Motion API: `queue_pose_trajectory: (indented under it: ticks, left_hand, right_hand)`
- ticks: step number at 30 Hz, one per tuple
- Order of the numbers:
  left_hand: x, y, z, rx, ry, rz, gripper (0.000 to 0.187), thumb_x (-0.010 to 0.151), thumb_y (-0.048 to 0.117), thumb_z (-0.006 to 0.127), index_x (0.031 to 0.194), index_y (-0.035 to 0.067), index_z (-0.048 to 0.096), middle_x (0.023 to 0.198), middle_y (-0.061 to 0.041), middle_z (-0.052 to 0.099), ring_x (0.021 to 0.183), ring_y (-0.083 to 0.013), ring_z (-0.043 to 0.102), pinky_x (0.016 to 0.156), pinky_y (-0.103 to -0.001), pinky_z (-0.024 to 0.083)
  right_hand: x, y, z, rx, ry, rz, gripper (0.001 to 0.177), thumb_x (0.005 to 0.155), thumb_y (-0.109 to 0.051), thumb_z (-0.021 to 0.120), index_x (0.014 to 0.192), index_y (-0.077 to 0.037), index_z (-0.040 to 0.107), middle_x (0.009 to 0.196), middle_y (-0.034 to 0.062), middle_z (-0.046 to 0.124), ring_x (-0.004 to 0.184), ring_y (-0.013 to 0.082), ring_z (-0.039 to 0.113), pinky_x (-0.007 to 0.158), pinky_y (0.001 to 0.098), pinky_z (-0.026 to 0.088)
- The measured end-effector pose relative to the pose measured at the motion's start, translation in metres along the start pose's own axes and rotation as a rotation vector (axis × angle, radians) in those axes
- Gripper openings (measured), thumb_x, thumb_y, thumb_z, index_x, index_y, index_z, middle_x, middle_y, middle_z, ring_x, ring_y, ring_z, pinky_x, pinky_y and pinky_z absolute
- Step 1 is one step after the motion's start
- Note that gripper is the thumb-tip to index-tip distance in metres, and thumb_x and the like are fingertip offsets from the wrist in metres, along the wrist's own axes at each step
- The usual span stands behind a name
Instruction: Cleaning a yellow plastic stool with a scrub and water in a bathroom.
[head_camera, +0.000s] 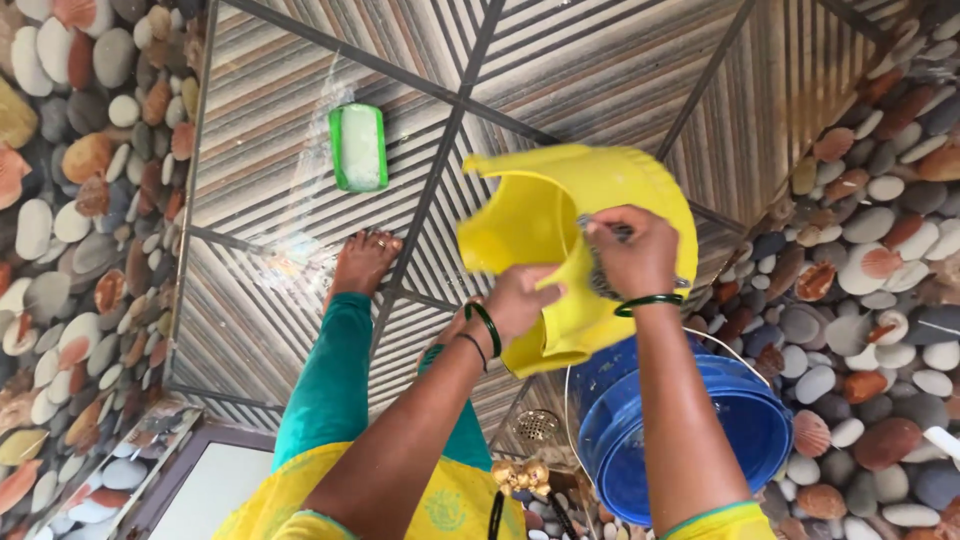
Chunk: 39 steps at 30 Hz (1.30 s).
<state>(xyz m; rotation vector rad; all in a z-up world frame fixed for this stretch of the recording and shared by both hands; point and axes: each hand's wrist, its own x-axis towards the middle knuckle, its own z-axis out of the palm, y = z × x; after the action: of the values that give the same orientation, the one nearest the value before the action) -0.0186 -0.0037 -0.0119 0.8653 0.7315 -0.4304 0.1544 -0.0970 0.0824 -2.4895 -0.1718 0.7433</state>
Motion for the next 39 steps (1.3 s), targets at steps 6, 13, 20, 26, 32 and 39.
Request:
queue_pose_trajectory:
  ticks: [6,13,20,26,32,39]
  left_hand:
    - [-0.035,0.016,-0.041,0.817,-0.152,0.13,0.052,0.089,0.021,0.073,0.139,0.008,0.067,0.126,-0.013,0.072,0.117,-0.023,0.065,0.102,-0.037,0.044]
    - [0.023,0.105,-0.08,0.011,0.0,-0.039,0.082,0.095,0.068,0.044,0.154,0.011,0.042,0.143,-0.01,0.061,0.13,-0.0186,0.057,0.108,-0.036,0.043]
    - [0.117,0.127,-0.057,-0.179,-0.181,0.251,0.032,0.107,0.027,0.062,0.126,0.002,0.066,0.101,-0.001,0.066,0.082,-0.0101,0.062,0.07,-0.027,0.051]
    - [0.049,0.129,-0.051,-0.029,0.084,0.04,0.024,0.096,0.017,0.059,0.116,0.007,0.069,0.09,0.008,0.069,0.078,-0.002,0.06,0.066,-0.019,0.049]
    - [0.029,0.092,-0.056,0.129,-0.229,0.142,0.03,0.103,0.014,0.06,0.128,-0.002,0.061,0.11,-0.002,0.068,0.098,-0.0082,0.06,0.086,-0.027,0.052]
    - [0.013,0.106,-0.061,-0.016,-0.233,0.128,0.039,0.106,0.01,0.053,0.143,-0.001,0.052,0.129,-0.004,0.066,0.115,-0.0092,0.06,0.103,-0.025,0.047]
  right_hand:
    - [-0.004,0.001,0.006,0.199,0.176,-0.09,0.014,0.084,-0.009,0.083,0.096,-0.004,0.078,0.091,0.0086,0.077,0.081,0.0139,0.071,0.079,0.0295,0.056]
    - [-0.029,-0.022,0.02,0.081,0.214,-0.254,0.015,0.08,-0.007,0.084,0.093,-0.006,0.076,0.091,0.0102,0.073,0.086,0.0265,0.068,0.083,0.0372,0.053]
    - [-0.022,-0.032,0.02,0.108,0.291,-0.24,0.013,0.082,-0.007,0.082,0.094,-0.008,0.076,0.09,0.0091,0.072,0.086,0.0274,0.068,0.082,0.0378,0.053]
    - [-0.03,-0.086,0.047,0.029,0.363,-0.382,0.012,0.077,-0.004,0.079,0.085,-0.008,0.072,0.088,0.0111,0.07,0.086,0.0345,0.063,0.082,0.0429,0.049]
    - [-0.066,-0.079,0.032,0.098,0.21,-0.39,0.013,0.077,-0.003,0.077,0.088,-0.007,0.072,0.087,0.0108,0.069,0.087,0.0342,0.063,0.08,0.0423,0.05]
    - [-0.03,-0.062,0.046,0.229,0.298,-0.274,0.01,0.081,-0.003,0.075,0.089,-0.008,0.071,0.088,0.0104,0.071,0.085,0.0307,0.067,0.08,0.0409,0.053]
